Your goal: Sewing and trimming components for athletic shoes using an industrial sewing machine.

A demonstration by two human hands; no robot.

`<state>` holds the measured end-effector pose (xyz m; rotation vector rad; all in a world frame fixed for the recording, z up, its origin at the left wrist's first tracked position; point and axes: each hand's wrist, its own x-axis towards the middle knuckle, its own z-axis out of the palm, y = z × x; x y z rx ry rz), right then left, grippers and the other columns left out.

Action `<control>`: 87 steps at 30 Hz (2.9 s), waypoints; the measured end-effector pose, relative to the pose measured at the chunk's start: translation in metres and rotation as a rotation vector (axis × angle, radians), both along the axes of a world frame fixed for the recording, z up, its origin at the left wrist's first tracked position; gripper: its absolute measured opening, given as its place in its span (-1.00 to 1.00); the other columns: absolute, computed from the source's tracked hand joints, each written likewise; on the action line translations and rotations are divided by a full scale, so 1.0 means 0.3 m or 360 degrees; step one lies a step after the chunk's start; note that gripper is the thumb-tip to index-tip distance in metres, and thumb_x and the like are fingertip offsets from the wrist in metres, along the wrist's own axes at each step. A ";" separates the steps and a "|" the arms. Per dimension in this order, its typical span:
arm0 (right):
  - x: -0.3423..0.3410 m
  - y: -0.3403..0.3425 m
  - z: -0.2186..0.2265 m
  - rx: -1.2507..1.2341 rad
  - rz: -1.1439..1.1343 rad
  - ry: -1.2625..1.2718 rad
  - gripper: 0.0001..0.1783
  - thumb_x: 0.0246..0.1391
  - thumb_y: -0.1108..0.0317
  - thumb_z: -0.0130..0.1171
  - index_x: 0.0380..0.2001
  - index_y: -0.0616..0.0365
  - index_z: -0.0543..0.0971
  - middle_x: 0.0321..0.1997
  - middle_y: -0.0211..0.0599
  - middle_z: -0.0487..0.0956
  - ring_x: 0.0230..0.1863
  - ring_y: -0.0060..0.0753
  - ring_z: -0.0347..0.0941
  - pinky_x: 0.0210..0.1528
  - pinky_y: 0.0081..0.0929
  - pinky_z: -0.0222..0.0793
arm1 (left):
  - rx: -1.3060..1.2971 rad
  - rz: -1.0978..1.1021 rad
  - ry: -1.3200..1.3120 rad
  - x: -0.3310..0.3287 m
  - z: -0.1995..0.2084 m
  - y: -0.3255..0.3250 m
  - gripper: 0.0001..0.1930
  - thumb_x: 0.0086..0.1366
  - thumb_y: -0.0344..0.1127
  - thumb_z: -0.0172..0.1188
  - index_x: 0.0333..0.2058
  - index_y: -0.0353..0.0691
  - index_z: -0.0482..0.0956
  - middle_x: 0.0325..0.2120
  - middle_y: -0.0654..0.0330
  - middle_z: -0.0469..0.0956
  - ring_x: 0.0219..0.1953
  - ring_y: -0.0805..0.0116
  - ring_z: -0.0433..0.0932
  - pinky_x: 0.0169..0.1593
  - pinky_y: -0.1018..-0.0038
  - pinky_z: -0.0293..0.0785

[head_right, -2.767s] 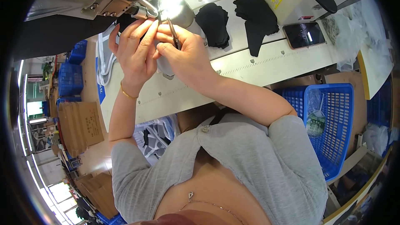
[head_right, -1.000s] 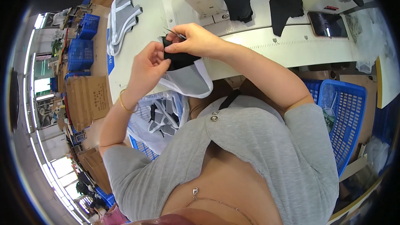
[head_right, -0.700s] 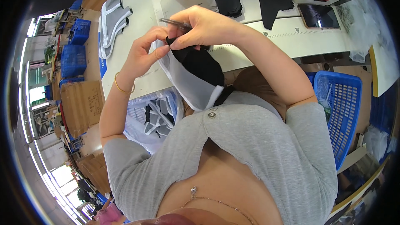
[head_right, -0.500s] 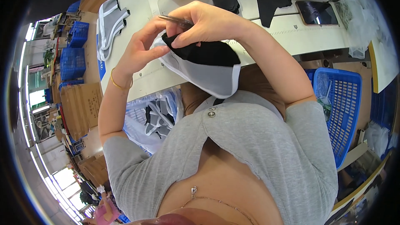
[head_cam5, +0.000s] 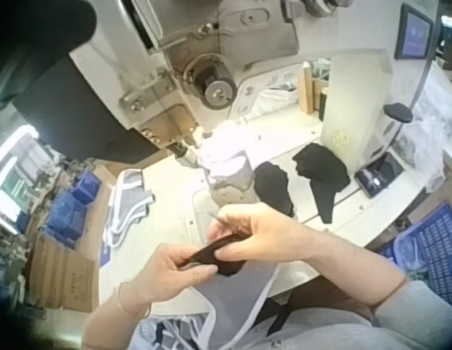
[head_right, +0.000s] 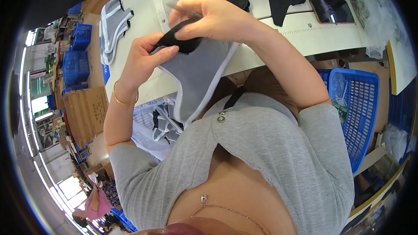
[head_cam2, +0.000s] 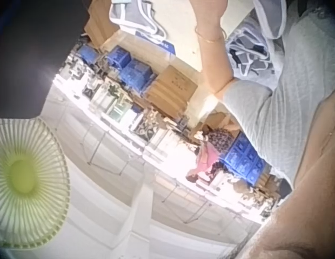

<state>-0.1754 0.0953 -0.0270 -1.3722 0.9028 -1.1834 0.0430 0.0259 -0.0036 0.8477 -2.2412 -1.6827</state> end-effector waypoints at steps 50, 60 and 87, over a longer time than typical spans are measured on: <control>0.052 0.076 -0.132 -0.0735 -0.0276 0.0872 -0.79 -0.07 0.41 0.30 -0.30 0.19 0.62 -0.41 -0.17 0.59 -0.34 -0.10 0.53 -0.28 -0.30 0.40 | -0.0562 -0.0495 -0.0316 -0.025 0.066 -0.055 -0.87 0.15 -0.46 0.34 -0.40 -0.38 0.57 -0.53 0.25 0.53 -0.46 0.49 0.46 -0.32 0.53 0.44; 0.056 0.086 -0.137 -0.0628 -0.0318 0.0783 -0.79 0.01 0.31 0.32 -0.35 0.23 0.62 -0.43 -0.17 0.60 -0.40 -0.11 0.51 -0.30 -0.31 0.39 | -0.0337 -0.0278 -0.0297 -0.005 0.042 -0.065 -0.88 0.11 -0.46 0.37 -0.40 -0.31 0.60 -0.49 0.28 0.57 -0.40 0.55 0.47 -0.28 0.60 0.40; 0.008 0.018 -0.002 -0.0212 -0.0895 0.0378 -0.74 0.08 0.25 0.24 -0.43 0.29 0.61 -0.68 -0.31 0.42 -0.60 -0.64 0.23 -0.51 -0.53 0.21 | 0.0190 0.0167 0.0331 -0.141 0.067 -0.299 -0.82 0.21 -0.53 0.28 -0.19 -0.32 0.64 -0.30 0.20 0.66 -0.23 0.47 0.61 -0.12 0.59 0.50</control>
